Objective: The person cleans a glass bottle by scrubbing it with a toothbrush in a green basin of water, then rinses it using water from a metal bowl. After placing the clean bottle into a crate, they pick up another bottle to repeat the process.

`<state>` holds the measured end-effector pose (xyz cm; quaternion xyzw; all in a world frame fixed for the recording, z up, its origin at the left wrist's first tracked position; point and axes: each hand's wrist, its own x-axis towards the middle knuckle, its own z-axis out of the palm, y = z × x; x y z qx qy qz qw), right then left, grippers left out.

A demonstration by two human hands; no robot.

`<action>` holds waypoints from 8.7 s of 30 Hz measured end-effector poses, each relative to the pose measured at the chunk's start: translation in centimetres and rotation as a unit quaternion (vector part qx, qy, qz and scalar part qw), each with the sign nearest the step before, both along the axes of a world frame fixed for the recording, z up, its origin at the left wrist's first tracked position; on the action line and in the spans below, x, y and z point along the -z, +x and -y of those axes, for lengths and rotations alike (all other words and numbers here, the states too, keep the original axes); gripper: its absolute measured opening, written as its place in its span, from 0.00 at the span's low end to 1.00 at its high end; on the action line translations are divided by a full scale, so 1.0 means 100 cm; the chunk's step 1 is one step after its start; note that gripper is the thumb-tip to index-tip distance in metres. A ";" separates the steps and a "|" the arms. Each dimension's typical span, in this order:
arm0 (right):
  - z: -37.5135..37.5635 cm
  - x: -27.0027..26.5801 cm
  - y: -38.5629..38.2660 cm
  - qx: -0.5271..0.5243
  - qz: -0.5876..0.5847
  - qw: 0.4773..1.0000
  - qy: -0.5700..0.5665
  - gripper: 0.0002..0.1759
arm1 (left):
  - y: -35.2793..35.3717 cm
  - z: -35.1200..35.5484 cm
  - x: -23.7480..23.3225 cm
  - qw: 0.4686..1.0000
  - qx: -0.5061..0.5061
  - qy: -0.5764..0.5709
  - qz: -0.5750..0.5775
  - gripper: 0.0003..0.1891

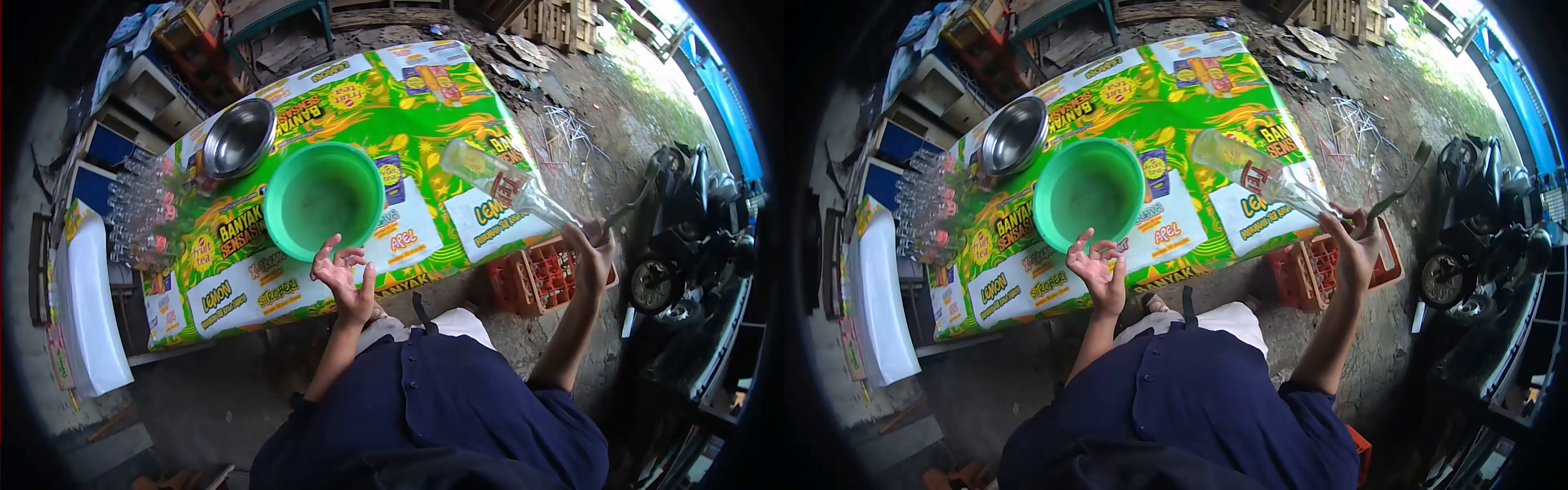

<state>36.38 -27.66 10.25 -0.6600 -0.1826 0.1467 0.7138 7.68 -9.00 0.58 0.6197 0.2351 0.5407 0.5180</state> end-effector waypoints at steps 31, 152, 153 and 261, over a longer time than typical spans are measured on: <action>-0.187 0.113 -0.245 -0.242 0.305 0.918 -0.077 0.25 | -0.109 -0.053 0.026 0.957 -0.048 -0.048 -0.283 0.23; -0.221 0.067 -0.156 -0.414 0.451 0.734 -0.295 0.22 | -0.076 -0.092 0.022 0.918 -0.255 0.068 -0.295 0.12; -0.218 0.066 -0.155 -0.418 0.448 0.724 -0.318 0.22 | -0.076 -0.091 0.021 0.914 -0.260 0.073 -0.301 0.12; -0.240 0.085 -0.114 -0.352 0.428 0.720 -0.419 0.20 | -0.074 -0.082 0.006 0.904 -0.246 0.084 -0.338 0.14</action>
